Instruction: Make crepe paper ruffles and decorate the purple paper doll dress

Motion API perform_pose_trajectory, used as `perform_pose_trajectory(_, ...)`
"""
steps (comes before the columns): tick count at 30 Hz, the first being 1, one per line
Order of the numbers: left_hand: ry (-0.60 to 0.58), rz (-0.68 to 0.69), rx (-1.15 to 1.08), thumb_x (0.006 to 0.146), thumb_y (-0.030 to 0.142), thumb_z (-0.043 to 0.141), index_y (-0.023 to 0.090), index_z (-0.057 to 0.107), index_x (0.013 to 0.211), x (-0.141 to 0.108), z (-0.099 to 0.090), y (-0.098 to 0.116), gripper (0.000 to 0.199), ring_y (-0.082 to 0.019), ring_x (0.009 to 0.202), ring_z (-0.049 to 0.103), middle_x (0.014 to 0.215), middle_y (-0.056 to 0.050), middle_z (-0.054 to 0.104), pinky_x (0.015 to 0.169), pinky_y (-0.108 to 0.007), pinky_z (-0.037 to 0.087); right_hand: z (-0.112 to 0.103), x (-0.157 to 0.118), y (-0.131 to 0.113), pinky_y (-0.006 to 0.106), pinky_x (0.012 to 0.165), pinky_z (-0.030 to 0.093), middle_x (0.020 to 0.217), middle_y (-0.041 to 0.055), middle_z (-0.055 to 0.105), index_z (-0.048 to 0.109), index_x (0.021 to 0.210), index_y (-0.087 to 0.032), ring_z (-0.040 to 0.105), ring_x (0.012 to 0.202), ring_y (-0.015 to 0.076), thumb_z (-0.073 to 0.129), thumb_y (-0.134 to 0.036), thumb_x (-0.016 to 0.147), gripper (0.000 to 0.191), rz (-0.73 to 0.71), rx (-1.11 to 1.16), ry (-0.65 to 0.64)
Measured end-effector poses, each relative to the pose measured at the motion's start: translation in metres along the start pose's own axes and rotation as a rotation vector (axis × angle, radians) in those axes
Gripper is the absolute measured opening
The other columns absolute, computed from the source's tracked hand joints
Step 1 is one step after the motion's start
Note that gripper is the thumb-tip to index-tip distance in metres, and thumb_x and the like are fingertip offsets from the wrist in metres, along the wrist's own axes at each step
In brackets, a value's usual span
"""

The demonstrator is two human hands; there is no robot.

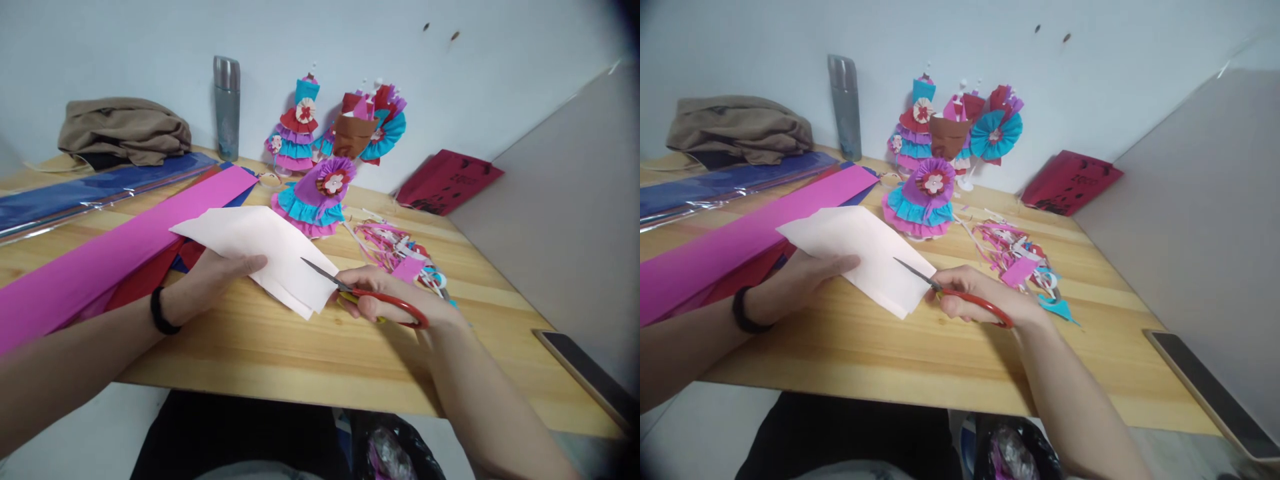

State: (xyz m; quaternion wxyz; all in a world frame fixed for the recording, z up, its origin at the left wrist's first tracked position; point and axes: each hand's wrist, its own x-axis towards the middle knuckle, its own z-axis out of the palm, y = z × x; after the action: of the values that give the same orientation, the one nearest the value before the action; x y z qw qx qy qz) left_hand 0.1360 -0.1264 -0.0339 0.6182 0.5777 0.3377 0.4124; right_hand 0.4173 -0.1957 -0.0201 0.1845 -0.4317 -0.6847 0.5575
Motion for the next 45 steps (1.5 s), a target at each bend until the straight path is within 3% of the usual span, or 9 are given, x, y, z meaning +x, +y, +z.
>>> perform_pose_trajectory(11,-0.009,0.005,-0.001,0.069,0.039,0.082,0.021,0.069,0.123,-0.001,-0.002,-0.003,0.059,-0.036,0.12,0.065,0.125,-0.01,0.073,0.101,-0.048,0.054,0.001,0.001,0.002,0.02,0.04,0.025,0.059,-0.006,0.048,0.066,0.101,-0.009,0.035,0.043,0.0041,0.07,-0.078,0.074,0.075,0.056,0.073,0.042)
perform_pose_trajectory(16,-0.07,0.044,-0.032,0.074,0.041,0.081,0.024,0.071,0.121,-0.001,-0.004,-0.011,0.051,-0.033,0.122,0.064,0.129,-0.007,0.072,0.103,-0.044,0.053,0.002,0.002,-0.001,0.019,0.038,0.023,0.054,-0.0071,0.046,0.068,0.098,-0.01,0.035,0.042,0.0049,0.07,-0.071,0.078,0.064,0.071,0.08,0.053)
perform_pose_trajectory(22,0.003,-0.004,-0.02,0.07,0.042,0.084,0.018,0.071,0.114,-0.005,-0.001,-0.009,0.051,-0.034,0.12,0.065,0.125,-0.011,0.073,0.104,-0.046,0.053,0.003,0.002,-0.002,0.018,0.037,0.025,0.055,-0.0073,0.046,0.07,0.095,-0.01,0.034,0.041,0.0041,0.075,-0.056,0.078,0.05,0.078,0.07,0.088)
perform_pose_trajectory(29,0.0,-0.013,0.006,0.072,0.044,0.082,0.018,0.069,0.12,-0.007,0.001,-0.01,0.056,-0.033,0.116,0.067,0.123,-0.012,0.074,0.102,-0.046,0.054,0.004,0.005,-0.005,0.018,0.036,0.023,0.049,-0.0076,0.043,0.066,0.082,-0.011,0.031,0.039,0.0037,0.072,-0.064,0.074,0.054,0.123,0.056,0.094)
perform_pose_trajectory(32,0.002,-0.012,-0.014,0.072,0.044,0.082,0.018,0.07,0.117,-0.007,0.001,-0.012,0.054,-0.033,0.117,0.066,0.125,-0.012,0.073,0.101,-0.044,0.054,0.003,0.003,-0.004,0.018,0.037,0.024,0.049,-0.0087,0.041,0.066,0.086,-0.011,0.03,0.039,0.0038,0.071,-0.065,0.073,0.055,0.123,0.045,0.096)
perform_pose_trajectory(35,0.008,-0.013,-0.033,0.07,0.045,0.084,0.018,0.07,0.116,-0.005,0.0,-0.014,0.055,-0.033,0.117,0.066,0.125,-0.012,0.073,0.1,-0.044,0.055,0.002,0.001,-0.004,0.019,0.038,0.024,0.053,-0.0088,0.04,0.066,0.092,-0.012,0.03,0.041,0.0044,0.069,-0.067,0.077,0.058,0.096,0.029,0.086)
perform_pose_trajectory(40,0.022,-0.007,-0.027,0.069,0.044,0.084,0.017,0.071,0.114,-0.005,0.0,-0.014,0.054,-0.033,0.116,0.066,0.122,-0.012,0.074,0.101,-0.044,0.055,0.0,0.002,-0.004,0.021,0.049,0.029,0.066,-0.0037,0.048,0.067,0.098,-0.011,0.038,0.057,0.0079,0.063,-0.084,0.075,0.077,-0.047,-0.019,-0.003)
perform_pose_trajectory(45,0.011,0.025,-0.014,0.071,0.041,0.083,0.018,0.07,0.113,-0.005,-0.001,-0.015,0.049,-0.032,0.118,0.066,0.123,-0.011,0.074,0.102,-0.043,0.054,-0.001,0.005,0.0,0.022,0.054,0.031,0.071,-0.0024,0.05,0.067,0.093,-0.013,0.04,0.063,0.0093,0.066,-0.078,0.078,0.067,-0.089,0.019,-0.04)
